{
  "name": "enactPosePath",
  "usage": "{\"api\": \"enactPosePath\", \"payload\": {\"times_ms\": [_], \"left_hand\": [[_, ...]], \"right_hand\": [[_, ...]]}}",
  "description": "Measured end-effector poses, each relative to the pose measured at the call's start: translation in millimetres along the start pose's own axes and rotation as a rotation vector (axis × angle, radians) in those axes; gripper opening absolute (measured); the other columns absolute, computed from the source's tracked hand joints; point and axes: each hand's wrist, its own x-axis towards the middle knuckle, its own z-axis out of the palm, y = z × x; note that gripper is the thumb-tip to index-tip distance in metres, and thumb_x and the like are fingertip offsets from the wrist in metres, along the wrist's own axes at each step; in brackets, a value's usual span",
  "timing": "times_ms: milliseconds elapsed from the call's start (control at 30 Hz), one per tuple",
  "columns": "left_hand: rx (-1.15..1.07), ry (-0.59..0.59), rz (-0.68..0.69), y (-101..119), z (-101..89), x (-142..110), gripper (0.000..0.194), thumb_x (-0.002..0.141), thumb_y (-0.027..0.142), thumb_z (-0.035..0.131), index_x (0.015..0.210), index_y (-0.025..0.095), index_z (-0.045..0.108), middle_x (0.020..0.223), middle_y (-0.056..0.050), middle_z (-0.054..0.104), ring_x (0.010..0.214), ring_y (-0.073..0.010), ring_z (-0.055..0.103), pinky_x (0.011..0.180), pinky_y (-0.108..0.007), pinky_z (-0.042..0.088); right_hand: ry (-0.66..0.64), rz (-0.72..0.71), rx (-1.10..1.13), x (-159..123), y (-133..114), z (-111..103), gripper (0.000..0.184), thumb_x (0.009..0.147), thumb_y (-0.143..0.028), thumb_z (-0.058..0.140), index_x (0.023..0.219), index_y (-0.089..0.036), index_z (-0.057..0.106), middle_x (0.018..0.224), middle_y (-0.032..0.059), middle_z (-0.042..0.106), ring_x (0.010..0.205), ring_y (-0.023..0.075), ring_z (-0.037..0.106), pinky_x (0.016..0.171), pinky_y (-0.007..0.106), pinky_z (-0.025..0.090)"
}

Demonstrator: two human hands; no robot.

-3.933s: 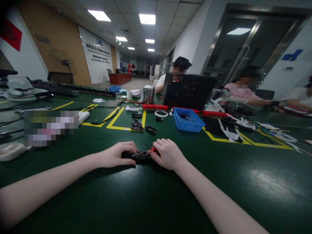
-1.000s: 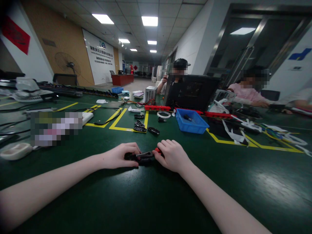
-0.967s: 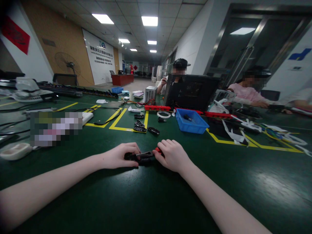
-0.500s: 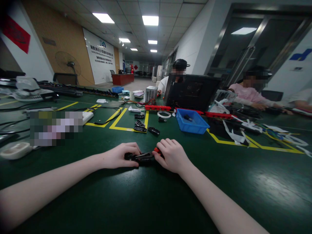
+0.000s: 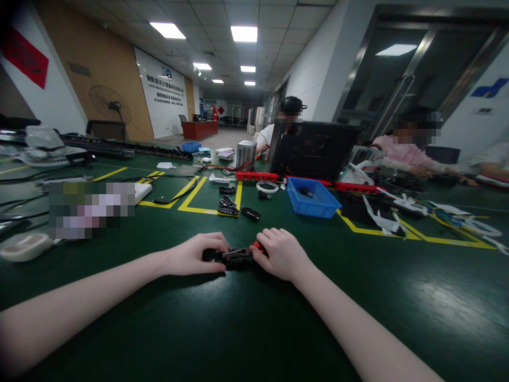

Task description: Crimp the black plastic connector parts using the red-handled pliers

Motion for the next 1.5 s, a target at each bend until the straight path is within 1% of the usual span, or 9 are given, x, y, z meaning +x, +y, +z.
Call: {"api": "enactPosePath", "payload": {"times_ms": [333, 567, 733, 1000, 1200, 1367, 1500], "left_hand": [[-0.022, 0.002, 0.007, -2.5, -0.5, 0.5, 0.020, 0.085, 0.030, 0.074, 0.100, 0.017, 0.069, 0.106, -0.007, 0.064, 0.095, -0.0221, 0.063, 0.087, -0.035, 0.049], [-0.054, -0.001, 0.002, -3.4, -1.4, 0.4, 0.019, 0.086, 0.030, 0.073, 0.099, 0.017, 0.069, 0.106, -0.006, 0.064, 0.097, -0.0219, 0.063, 0.088, -0.035, 0.048], [-0.058, 0.003, -0.009, -3.5, -1.2, 1.1, 0.021, 0.085, 0.031, 0.074, 0.100, 0.017, 0.070, 0.105, -0.006, 0.064, 0.096, -0.0220, 0.063, 0.088, -0.035, 0.048], [-0.071, 0.003, -0.014, -4.7, -1.5, 1.4, 0.020, 0.086, 0.032, 0.074, 0.098, 0.018, 0.070, 0.105, -0.006, 0.065, 0.097, -0.0218, 0.063, 0.087, -0.035, 0.048], [-0.071, -0.003, -0.018, -3.7, -1.9, 0.9, 0.022, 0.085, 0.033, 0.074, 0.100, 0.018, 0.070, 0.106, -0.006, 0.064, 0.096, -0.0217, 0.063, 0.087, -0.035, 0.048], [-0.063, 0.004, -0.005, -4.9, -1.2, 0.7, 0.021, 0.086, 0.033, 0.074, 0.099, 0.018, 0.070, 0.106, -0.005, 0.064, 0.096, -0.0213, 0.063, 0.087, -0.035, 0.048], [-0.057, 0.007, -0.007, -6.1, -0.2, 0.9, 0.022, 0.086, 0.033, 0.075, 0.100, 0.017, 0.070, 0.106, -0.005, 0.064, 0.095, -0.0211, 0.062, 0.088, -0.034, 0.047]], "right_hand": [[0.014, -0.005, 0.012, -1.0, -3.8, 1.8, 0.030, 0.100, -0.037, 0.041, 0.085, -0.018, 0.058, 0.081, 0.0067, 0.062, 0.068, 0.0180, 0.053, 0.064, 0.032, 0.035], [0.039, -0.008, 0.010, -1.1, -8.9, 0.8, 0.035, 0.104, -0.034, 0.032, 0.087, -0.018, 0.057, 0.088, 0.0078, 0.060, 0.070, 0.0170, 0.053, 0.064, 0.031, 0.034], [0.052, -0.008, -0.002, -1.0, -4.8, 0.2, 0.036, 0.104, -0.029, 0.029, 0.084, -0.018, 0.056, 0.082, 0.0065, 0.058, 0.067, 0.0165, 0.051, 0.064, 0.031, 0.033], [0.065, -0.006, -0.017, -2.8, 2.8, 0.1, 0.040, 0.104, -0.031, 0.026, 0.083, -0.018, 0.057, 0.081, 0.0070, 0.059, 0.066, 0.0164, 0.051, 0.063, 0.031, 0.033], [0.069, -0.009, -0.023, -2.4, -1.8, 0.1, 0.040, 0.104, -0.031, 0.027, 0.084, -0.017, 0.059, 0.083, 0.0079, 0.061, 0.068, 0.0172, 0.051, 0.064, 0.032, 0.033], [0.074, -0.019, -0.038, -1.0, -6.1, -0.1, 0.040, 0.103, -0.029, 0.028, 0.083, -0.016, 0.060, 0.082, 0.0094, 0.062, 0.073, 0.0191, 0.051, 0.067, 0.033, 0.035], [0.081, -0.025, -0.037, -0.9, -3.5, 0.9, 0.037, 0.102, -0.025, 0.031, 0.080, -0.017, 0.059, 0.079, 0.0085, 0.061, 0.070, 0.0184, 0.050, 0.066, 0.032, 0.036]]}}
